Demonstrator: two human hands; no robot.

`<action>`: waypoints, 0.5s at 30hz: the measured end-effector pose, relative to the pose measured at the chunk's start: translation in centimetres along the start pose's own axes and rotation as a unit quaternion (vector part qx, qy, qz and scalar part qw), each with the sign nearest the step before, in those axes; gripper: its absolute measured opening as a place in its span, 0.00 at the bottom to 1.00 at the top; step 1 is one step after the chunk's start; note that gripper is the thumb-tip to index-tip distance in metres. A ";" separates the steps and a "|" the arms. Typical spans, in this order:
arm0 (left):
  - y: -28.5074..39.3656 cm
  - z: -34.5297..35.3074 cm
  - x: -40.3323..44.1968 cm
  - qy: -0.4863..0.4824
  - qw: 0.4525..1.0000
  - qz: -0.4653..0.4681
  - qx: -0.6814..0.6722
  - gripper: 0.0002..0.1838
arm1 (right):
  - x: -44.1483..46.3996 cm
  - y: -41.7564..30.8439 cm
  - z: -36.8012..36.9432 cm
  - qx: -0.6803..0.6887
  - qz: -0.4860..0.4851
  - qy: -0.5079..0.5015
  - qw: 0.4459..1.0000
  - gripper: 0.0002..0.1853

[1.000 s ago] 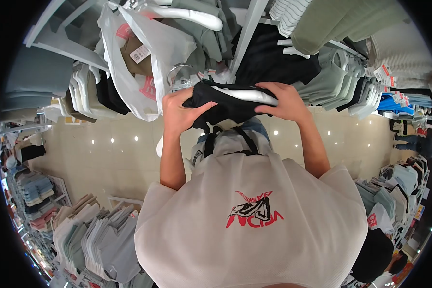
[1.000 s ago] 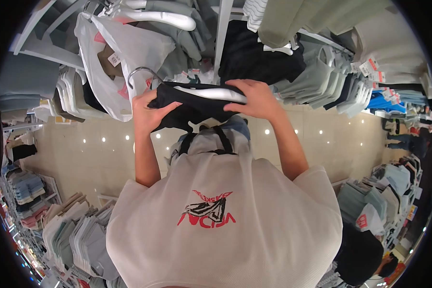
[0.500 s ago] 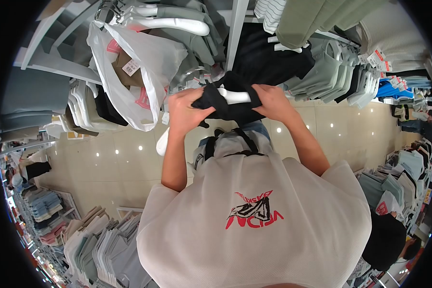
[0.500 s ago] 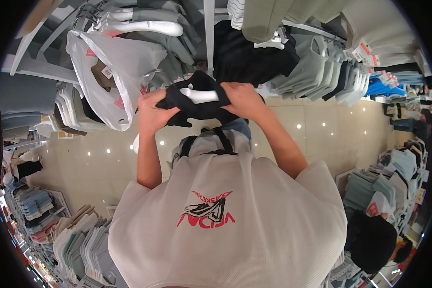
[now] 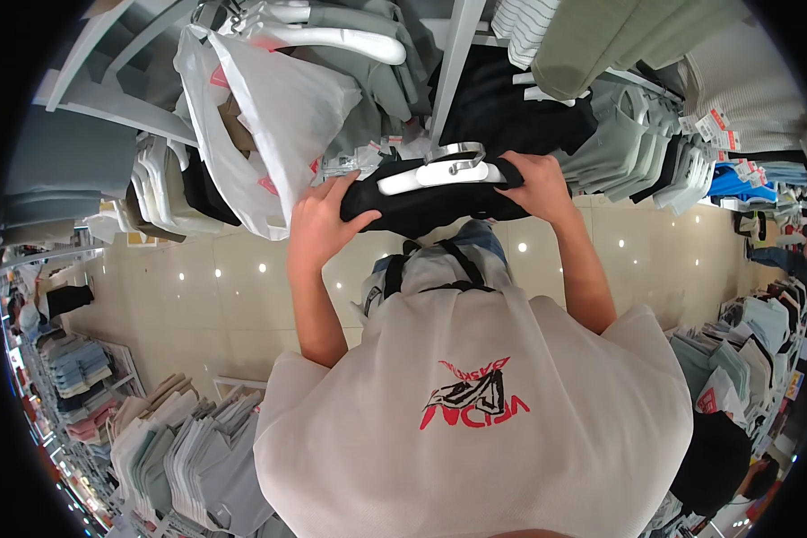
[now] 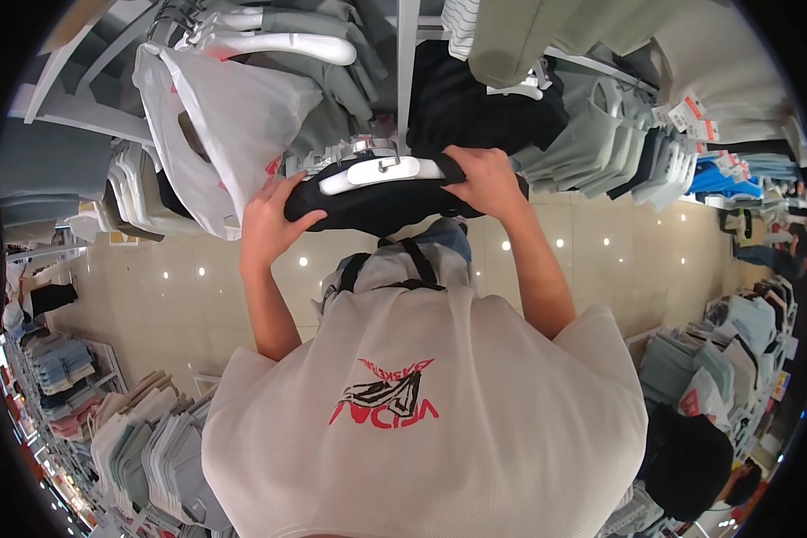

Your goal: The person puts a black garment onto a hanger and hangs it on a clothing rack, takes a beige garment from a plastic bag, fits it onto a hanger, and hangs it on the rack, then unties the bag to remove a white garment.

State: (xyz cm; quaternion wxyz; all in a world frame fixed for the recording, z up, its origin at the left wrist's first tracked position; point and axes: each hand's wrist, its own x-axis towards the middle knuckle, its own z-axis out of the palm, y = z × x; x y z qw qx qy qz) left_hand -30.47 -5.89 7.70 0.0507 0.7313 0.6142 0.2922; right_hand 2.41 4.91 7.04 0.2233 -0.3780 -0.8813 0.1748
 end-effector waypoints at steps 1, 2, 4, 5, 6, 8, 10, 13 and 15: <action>0.8 -0.4 0.5 0.048 0.998 0.032 -0.004 0.32 | -0.1 0.1 0.2 0.003 -0.003 0.003 1.000 0.23; 1.8 -1.1 1.1 0.096 0.993 0.064 -0.007 0.33 | -0.1 0.0 0.3 -0.001 0.002 0.002 1.000 0.23; 4.8 -2.7 1.8 0.171 0.972 0.110 -0.120 0.32 | -0.3 -0.2 0.4 -0.007 0.013 -0.001 1.000 0.23; 7.0 -3.7 1.5 0.198 0.946 0.123 -0.227 0.30 | -0.4 -0.2 0.5 -0.012 0.012 0.002 1.000 0.24; 9.0 -4.6 1.5 0.223 0.908 0.131 -0.331 0.29 | -0.6 -0.2 0.6 -0.015 0.013 0.004 1.000 0.24; 11.8 -5.9 3.1 0.260 0.814 0.313 -0.415 0.22 | -0.7 -0.2 0.8 -0.015 0.006 0.018 1.000 0.24; 14.4 -7.5 4.6 0.275 0.747 0.419 -0.436 0.18 | -0.9 0.1 1.1 -0.010 -0.004 0.042 0.999 0.23; 15.9 -8.4 4.7 0.270 0.745 0.429 -0.434 0.17 | -1.2 0.1 1.1 -0.006 0.006 0.036 0.999 0.21; 16.4 -8.6 5.0 0.266 0.744 0.433 -0.434 0.17 | -1.3 0.1 0.9 -0.015 0.020 0.036 0.999 0.23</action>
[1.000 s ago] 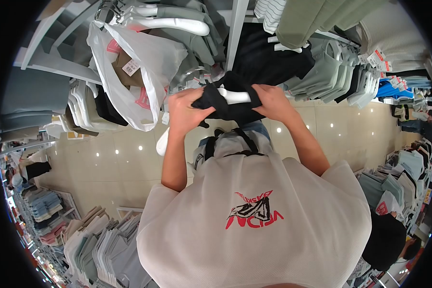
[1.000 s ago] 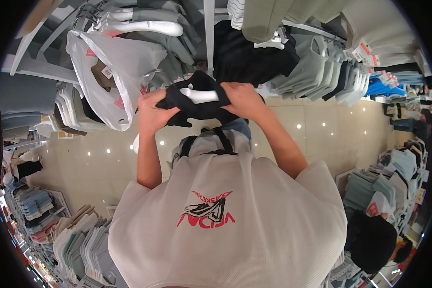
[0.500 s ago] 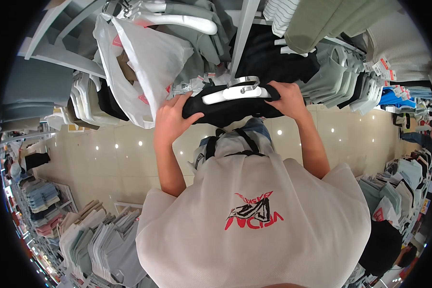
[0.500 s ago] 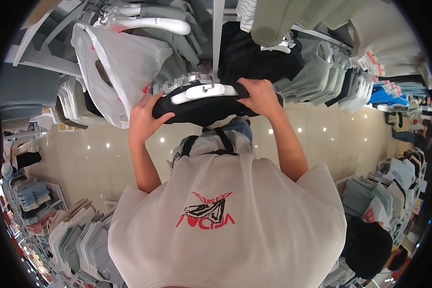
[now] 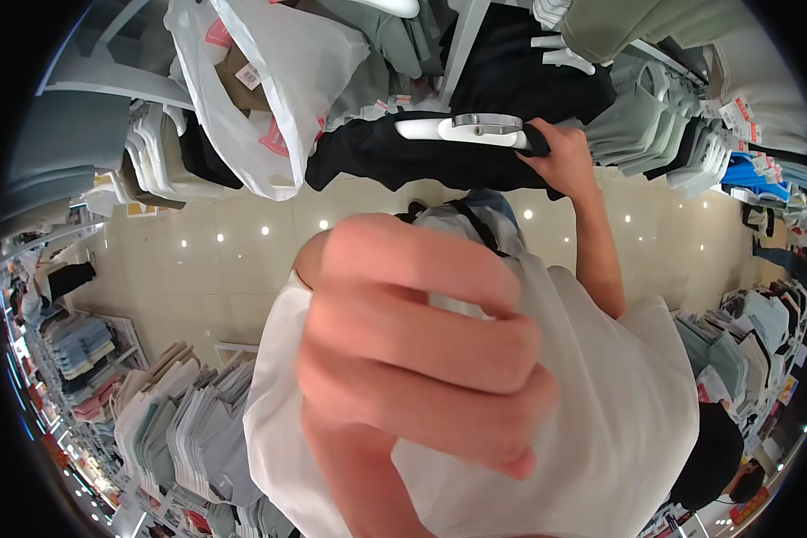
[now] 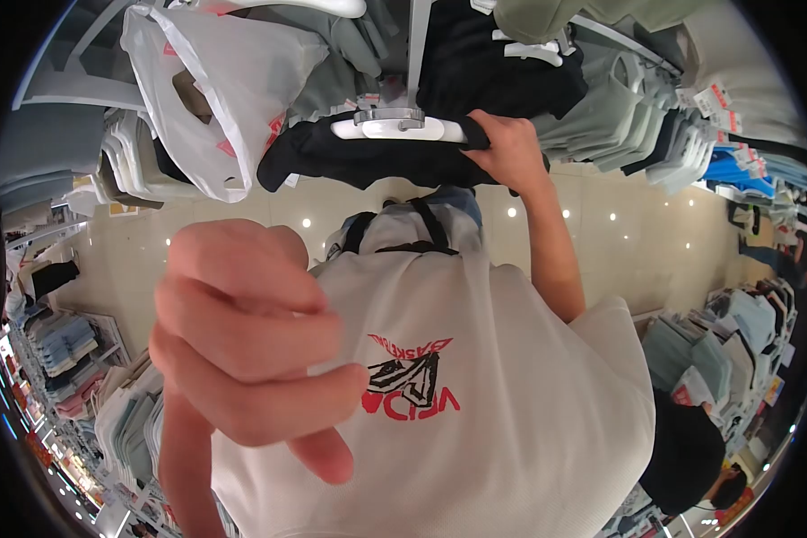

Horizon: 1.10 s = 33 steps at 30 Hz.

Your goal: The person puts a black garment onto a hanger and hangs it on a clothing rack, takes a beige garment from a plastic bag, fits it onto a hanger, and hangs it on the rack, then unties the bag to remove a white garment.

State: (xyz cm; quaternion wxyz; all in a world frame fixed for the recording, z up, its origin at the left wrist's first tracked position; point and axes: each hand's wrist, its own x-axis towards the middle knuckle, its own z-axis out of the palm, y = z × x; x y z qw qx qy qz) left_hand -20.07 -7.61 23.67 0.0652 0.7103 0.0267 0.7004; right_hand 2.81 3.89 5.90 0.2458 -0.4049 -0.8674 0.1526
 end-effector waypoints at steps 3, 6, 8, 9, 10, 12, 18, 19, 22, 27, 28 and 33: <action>0.0 0.3 0.3 -0.004 1.000 -0.003 -0.004 0.16 | -0.7 0.1 0.0 -0.013 0.018 -0.006 1.000 0.27; -0.1 0.7 0.8 -0.007 1.000 -0.001 -0.006 0.15 | -0.7 0.3 0.2 -0.018 0.021 -0.010 1.000 0.27; -0.3 0.7 1.2 -0.009 1.000 -0.003 -0.003 0.15 | -0.8 0.3 0.4 -0.009 0.032 -0.023 0.999 0.26; -0.5 0.7 1.3 -0.010 1.000 -0.002 -0.002 0.15 | -0.7 0.2 0.4 -0.006 0.037 -0.028 0.999 0.25; -0.4 1.0 1.2 -0.011 1.000 -0.001 -0.005 0.15 | -0.6 0.1 0.3 -0.006 0.026 -0.020 0.999 0.24; -0.1 1.1 1.0 -0.013 1.000 -0.003 -0.003 0.15 | -0.4 -0.3 0.3 -0.007 0.005 -0.005 1.000 0.21; 0.9 0.4 1.4 -0.024 0.999 -0.027 0.002 0.14 | -0.3 -0.3 0.3 0.002 0.003 -0.016 1.000 0.21; 1.1 0.4 1.4 -0.024 0.999 -0.030 0.004 0.14 | -0.3 -0.2 0.3 0.004 0.004 -0.013 1.000 0.21; 1.4 0.4 1.6 -0.026 0.999 -0.046 0.015 0.14 | -0.5 0.0 0.6 0.007 0.011 -0.007 1.000 0.20; 1.7 0.5 1.8 -0.030 0.996 -0.076 0.027 0.15 | -0.5 0.0 0.5 0.015 0.019 -0.009 1.000 0.18; 2.1 0.6 2.0 -0.035 0.995 -0.090 0.039 0.15 | -0.6 0.2 0.6 0.014 0.015 -0.005 1.000 0.18; -0.5 0.3 -1.2 -0.011 0.991 -0.118 0.062 0.16 | -1.1 0.8 0.4 -0.008 0.030 -0.026 0.999 0.23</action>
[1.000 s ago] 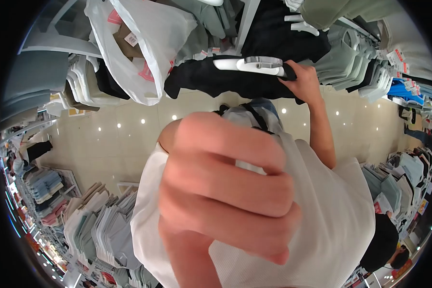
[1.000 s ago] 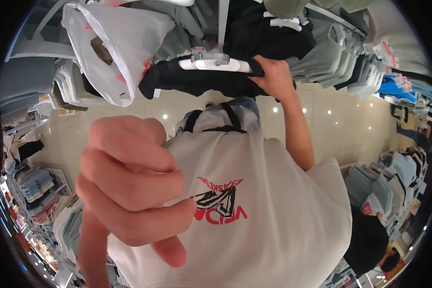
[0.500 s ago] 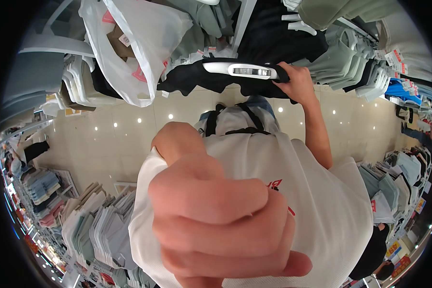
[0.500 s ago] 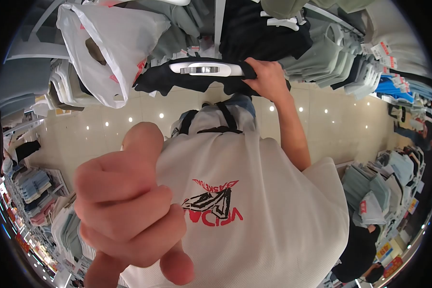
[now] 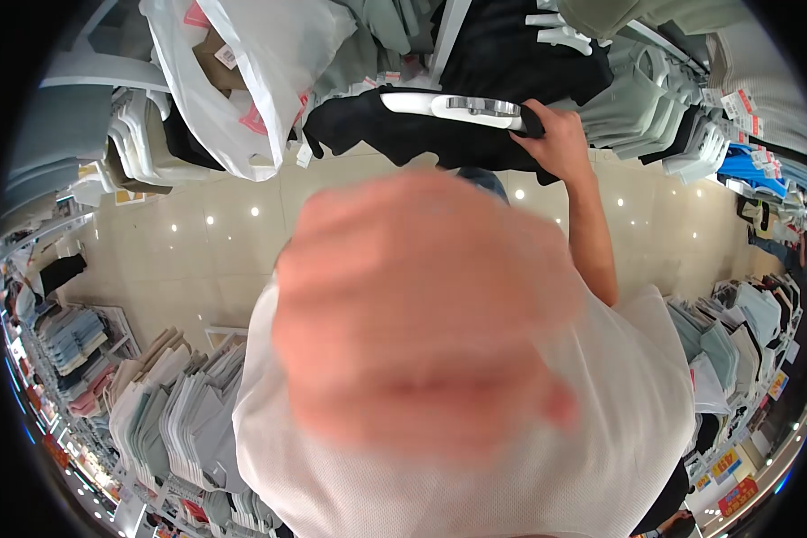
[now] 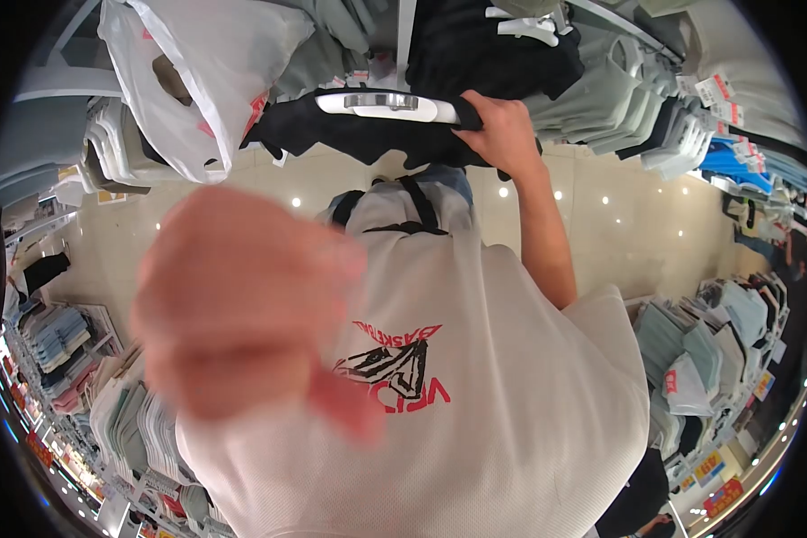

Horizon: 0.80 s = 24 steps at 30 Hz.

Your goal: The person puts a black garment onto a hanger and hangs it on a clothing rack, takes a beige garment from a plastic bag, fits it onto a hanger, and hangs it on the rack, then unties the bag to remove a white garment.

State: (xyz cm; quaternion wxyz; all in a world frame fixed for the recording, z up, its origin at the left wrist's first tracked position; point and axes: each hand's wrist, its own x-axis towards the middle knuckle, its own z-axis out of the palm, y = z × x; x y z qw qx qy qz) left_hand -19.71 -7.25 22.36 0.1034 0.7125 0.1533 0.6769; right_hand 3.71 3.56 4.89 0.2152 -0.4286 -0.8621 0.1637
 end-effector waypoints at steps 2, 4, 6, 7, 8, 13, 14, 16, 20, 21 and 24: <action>-1.6 -0.6 -1.6 -0.016 0.999 -0.046 0.015 0.15 | -0.1 0.4 -0.3 -0.005 0.014 -0.011 1.000 0.25; -3.1 -2.7 -3.8 -0.056 0.978 -0.185 0.075 0.11 | -0.4 0.6 -0.6 -0.004 0.026 -0.012 1.000 0.25; -5.7 -4.1 -7.3 -0.023 0.942 -0.318 0.106 0.08 | -0.6 1.0 -0.7 0.001 0.016 0.004 1.000 0.25; -6.7 -4.8 -9.1 0.004 0.922 -0.373 0.102 0.07 | -0.8 1.0 -0.9 0.002 0.019 0.001 1.000 0.25; -7.5 -5.4 -10.4 0.042 0.910 -0.403 0.090 0.07 | -0.7 1.1 -1.1 0.003 0.020 -0.001 1.000 0.25; -9.6 -8.0 -14.7 0.133 0.850 -0.489 0.142 0.07 | -0.5 1.5 -1.2 0.024 0.019 0.007 1.000 0.24; -10.0 -8.5 -15.1 0.138 0.846 -0.492 0.154 0.07 | -0.4 1.7 -1.2 0.030 0.020 0.008 0.999 0.24; -10.6 -9.2 -15.9 0.148 0.834 -0.501 0.179 0.06 | -0.6 2.1 -0.9 0.045 0.025 0.008 0.999 0.24; -11.9 -9.8 -17.5 0.140 0.813 -0.526 0.207 0.06 | -0.3 1.2 -1.6 0.066 0.042 -0.007 0.997 0.23; -12.1 -9.7 -17.5 0.139 0.810 -0.533 0.203 0.06 | -0.2 1.3 -1.7 0.064 0.041 -0.018 0.997 0.23; -12.5 -9.7 -17.4 0.127 0.802 -0.549 0.199 0.06 | -0.3 1.1 -1.7 0.064 0.005 0.008 0.998 0.20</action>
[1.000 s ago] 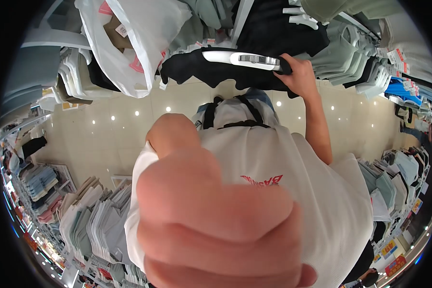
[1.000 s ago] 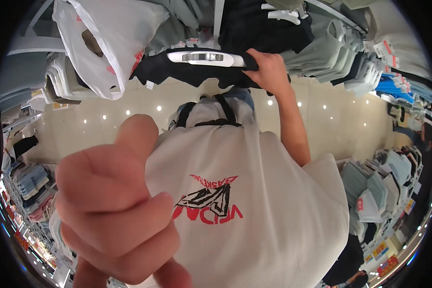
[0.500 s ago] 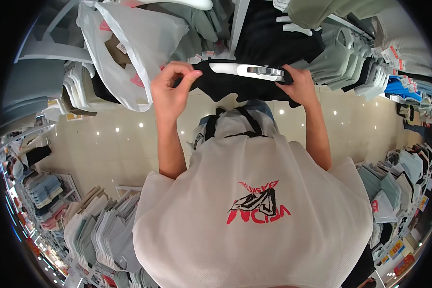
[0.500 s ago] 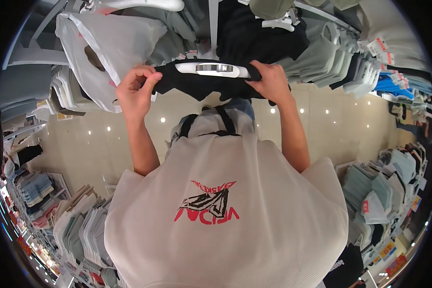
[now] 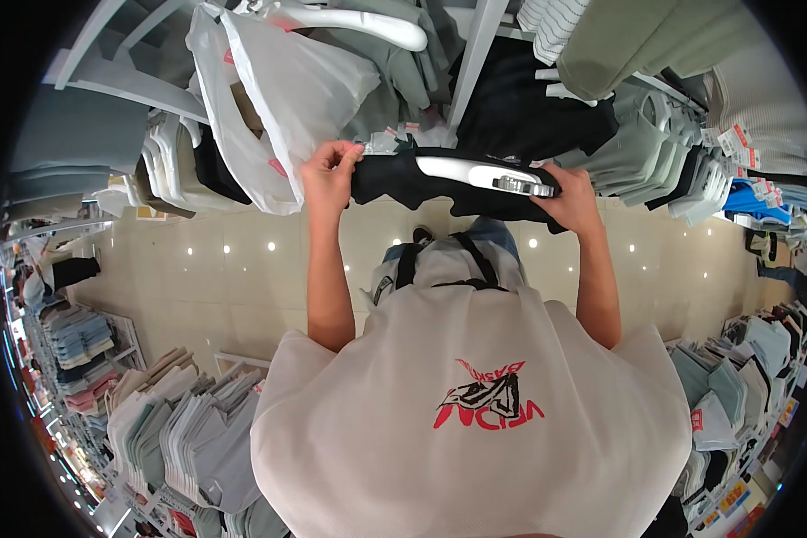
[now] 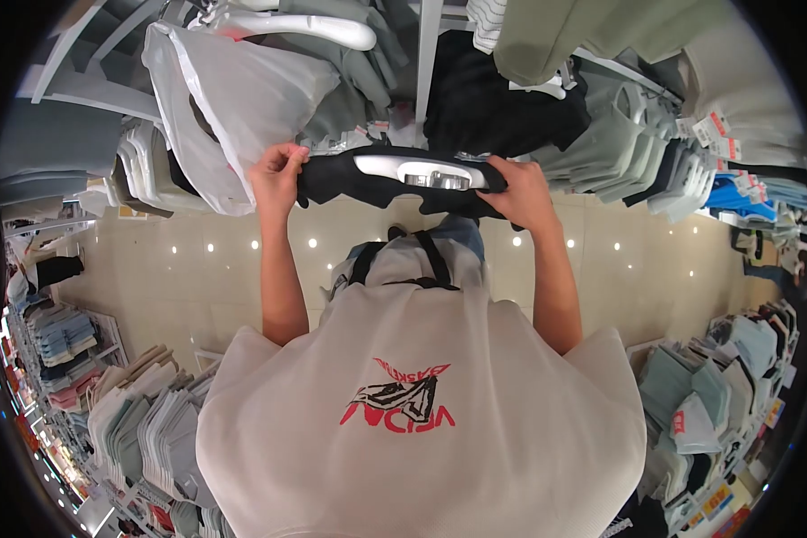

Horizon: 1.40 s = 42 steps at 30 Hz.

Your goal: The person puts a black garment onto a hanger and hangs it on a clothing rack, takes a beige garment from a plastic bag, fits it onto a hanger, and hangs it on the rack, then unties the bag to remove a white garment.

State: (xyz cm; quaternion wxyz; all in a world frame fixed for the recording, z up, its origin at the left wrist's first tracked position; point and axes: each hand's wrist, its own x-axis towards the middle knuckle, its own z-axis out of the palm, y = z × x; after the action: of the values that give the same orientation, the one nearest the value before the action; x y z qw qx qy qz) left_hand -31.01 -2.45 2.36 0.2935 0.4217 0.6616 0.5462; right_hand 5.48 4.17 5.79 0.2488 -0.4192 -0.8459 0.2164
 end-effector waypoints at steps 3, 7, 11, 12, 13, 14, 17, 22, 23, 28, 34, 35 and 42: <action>-0.8 0.1 0.4 -0.009 1.000 0.004 0.014 0.07 | -0.1 -0.1 -0.2 0.020 0.008 -0.002 1.000 0.18; -1.7 0.1 1.2 -0.021 1.000 0.018 -0.003 0.08 | -0.3 0.1 -0.3 0.028 0.015 -0.001 0.999 0.16; -1.8 -0.2 1.5 -0.052 0.990 -0.067 -0.115 0.09 | -0.2 -0.2 -0.4 0.035 0.025 -0.008 0.999 0.17; -1.7 -0.1 1.5 -0.055 0.988 -0.073 -0.123 0.09 | -0.3 0.0 -0.2 0.036 0.025 -0.007 0.999 0.17; -1.6 0.1 1.4 -0.057 0.986 -0.079 -0.132 0.10 | -0.3 0.2 -0.1 0.037 0.024 -0.006 0.999 0.17; -1.6 0.2 1.3 -0.060 0.984 -0.086 -0.141 0.10 | -0.3 0.2 -0.1 0.037 0.024 -0.009 0.999 0.17; -2.0 0.2 1.2 -0.068 0.977 -0.119 -0.162 0.11 | -0.1 -0.2 -0.3 0.025 0.021 -0.016 0.999 0.18; -2.2 0.3 0.8 -0.060 0.967 -0.155 -0.194 0.17 | -0.1 0.0 0.0 0.010 0.040 -0.038 0.998 0.19; -2.3 0.2 0.7 -0.060 0.964 -0.163 -0.200 0.18 | -0.2 0.3 0.2 0.003 0.037 -0.043 0.998 0.20; -2.8 -0.1 0.5 -0.078 0.956 -0.174 -0.224 0.21 | -0.2 0.2 0.3 -0.014 0.004 -0.037 0.999 0.23; -3.1 0.1 0.3 -0.083 0.951 -0.183 -0.236 0.22 | -0.5 0.4 0.4 0.001 0.006 -0.045 0.999 0.23; -3.2 0.1 0.3 -0.083 0.949 -0.185 -0.241 0.21 | -0.6 0.5 0.4 0.002 0.004 -0.044 0.999 0.23; -5.2 0.4 0.2 -0.045 0.966 -0.154 -0.200 0.09 | -0.8 0.9 0.6 0.006 0.029 -0.048 0.998 0.23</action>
State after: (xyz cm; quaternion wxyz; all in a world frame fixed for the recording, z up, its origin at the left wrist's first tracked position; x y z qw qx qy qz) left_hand -31.97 -2.38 -2.72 0.4822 0.2713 0.5820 0.5959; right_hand 6.15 3.92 4.61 0.2040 -0.4312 -0.8432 0.2481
